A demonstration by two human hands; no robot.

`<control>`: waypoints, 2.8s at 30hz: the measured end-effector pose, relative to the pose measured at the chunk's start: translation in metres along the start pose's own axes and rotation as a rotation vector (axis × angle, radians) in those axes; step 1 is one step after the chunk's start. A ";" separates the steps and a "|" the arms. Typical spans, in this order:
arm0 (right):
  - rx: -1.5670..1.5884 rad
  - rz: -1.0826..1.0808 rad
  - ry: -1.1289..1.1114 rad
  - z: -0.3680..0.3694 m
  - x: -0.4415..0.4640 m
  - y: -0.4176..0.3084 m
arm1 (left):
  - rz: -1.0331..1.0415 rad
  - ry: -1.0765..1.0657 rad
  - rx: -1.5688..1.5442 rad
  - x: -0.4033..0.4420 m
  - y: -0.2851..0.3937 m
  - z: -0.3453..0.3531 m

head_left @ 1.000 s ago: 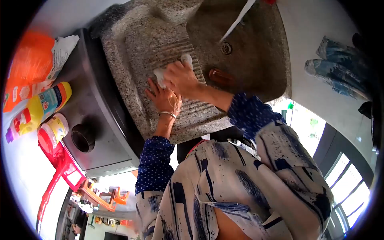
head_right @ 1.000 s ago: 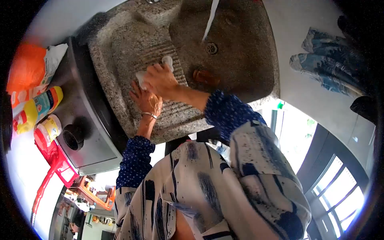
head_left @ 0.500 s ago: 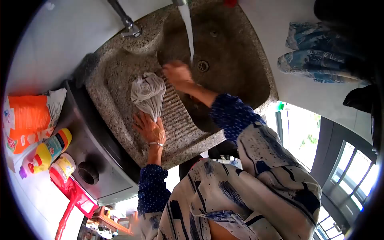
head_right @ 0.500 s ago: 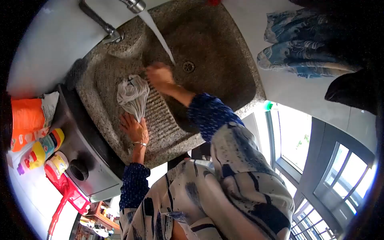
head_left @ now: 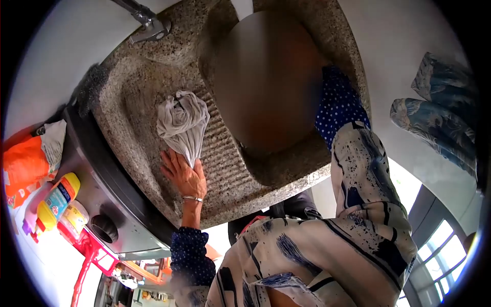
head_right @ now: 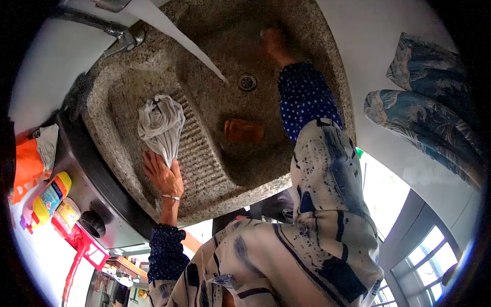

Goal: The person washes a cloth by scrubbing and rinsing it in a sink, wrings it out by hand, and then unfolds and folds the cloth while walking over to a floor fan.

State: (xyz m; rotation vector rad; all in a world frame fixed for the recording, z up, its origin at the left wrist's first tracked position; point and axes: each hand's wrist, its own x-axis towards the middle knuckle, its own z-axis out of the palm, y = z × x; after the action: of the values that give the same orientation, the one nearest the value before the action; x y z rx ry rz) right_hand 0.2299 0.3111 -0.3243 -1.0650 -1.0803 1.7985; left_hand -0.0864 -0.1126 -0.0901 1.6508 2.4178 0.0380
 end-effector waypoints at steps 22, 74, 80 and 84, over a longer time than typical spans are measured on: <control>-0.032 0.286 -0.009 0.067 -0.125 0.022 | -0.053 -0.029 0.068 -0.002 -0.003 0.006; 0.195 0.448 0.125 0.297 -0.191 -0.100 | -0.221 -0.019 -1.620 0.002 0.074 -0.057; -1.155 -0.389 -0.389 0.351 -0.197 -0.080 | -0.011 0.290 -0.461 -0.044 0.023 0.011; -1.121 -0.857 -0.430 0.355 -0.206 -0.030 | 0.010 0.345 -0.096 -0.047 0.029 0.003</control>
State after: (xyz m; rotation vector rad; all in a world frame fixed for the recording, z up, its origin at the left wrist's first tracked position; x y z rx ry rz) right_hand -0.0162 0.0388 -0.1391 -0.5457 -2.4684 0.6425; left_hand -0.0432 -0.1454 -0.0813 1.7333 2.6003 0.4697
